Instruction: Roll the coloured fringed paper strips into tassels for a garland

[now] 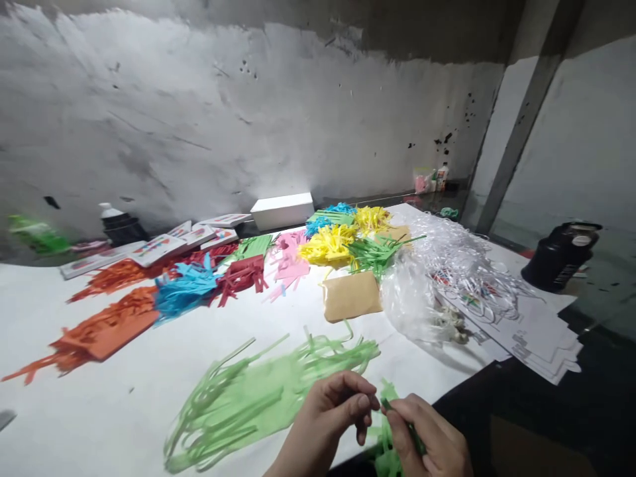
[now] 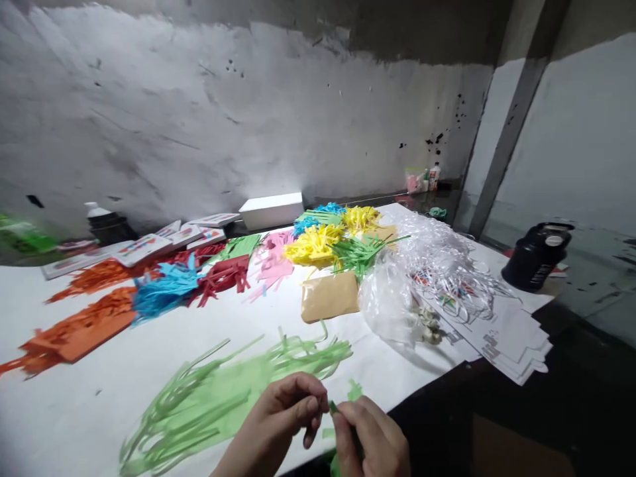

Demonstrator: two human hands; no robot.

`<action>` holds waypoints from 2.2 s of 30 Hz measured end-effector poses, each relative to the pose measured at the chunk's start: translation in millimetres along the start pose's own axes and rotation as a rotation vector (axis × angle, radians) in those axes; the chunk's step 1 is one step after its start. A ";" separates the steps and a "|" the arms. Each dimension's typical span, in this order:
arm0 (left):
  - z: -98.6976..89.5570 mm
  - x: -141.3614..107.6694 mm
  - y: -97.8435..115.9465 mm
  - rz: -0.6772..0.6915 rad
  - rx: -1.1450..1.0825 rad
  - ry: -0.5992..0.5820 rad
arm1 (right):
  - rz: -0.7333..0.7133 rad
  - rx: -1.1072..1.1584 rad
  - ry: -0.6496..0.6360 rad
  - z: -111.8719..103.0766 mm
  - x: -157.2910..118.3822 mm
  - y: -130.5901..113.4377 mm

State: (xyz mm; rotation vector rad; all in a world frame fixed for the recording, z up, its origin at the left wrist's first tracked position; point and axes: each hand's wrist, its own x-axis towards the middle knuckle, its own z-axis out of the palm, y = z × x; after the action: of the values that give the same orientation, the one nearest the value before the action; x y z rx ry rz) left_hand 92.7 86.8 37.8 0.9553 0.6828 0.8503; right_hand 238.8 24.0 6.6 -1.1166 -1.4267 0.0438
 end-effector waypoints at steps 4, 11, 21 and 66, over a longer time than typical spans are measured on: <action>-15.9 -18.0 -1.3 0.094 0.058 0.054 | -0.084 0.009 -0.187 15.3 -1.4 -6.5; -32.6 -40.3 3.6 0.168 0.196 0.055 | -0.097 0.019 -0.377 18.2 -3.6 -15.1; -47.2 -56.2 -4.4 0.208 0.376 0.024 | 0.004 0.043 -0.512 26.3 -4.5 -22.7; -75.0 -73.3 -13.2 0.303 0.552 0.097 | -0.025 0.120 -0.491 55.0 -24.8 -26.2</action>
State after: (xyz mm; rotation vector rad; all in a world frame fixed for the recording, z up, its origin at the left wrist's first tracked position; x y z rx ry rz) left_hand -0.5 50.8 3.6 1.5492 0.8943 0.9998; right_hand 174.9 26.3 -8.7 -1.0280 -1.8444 0.4040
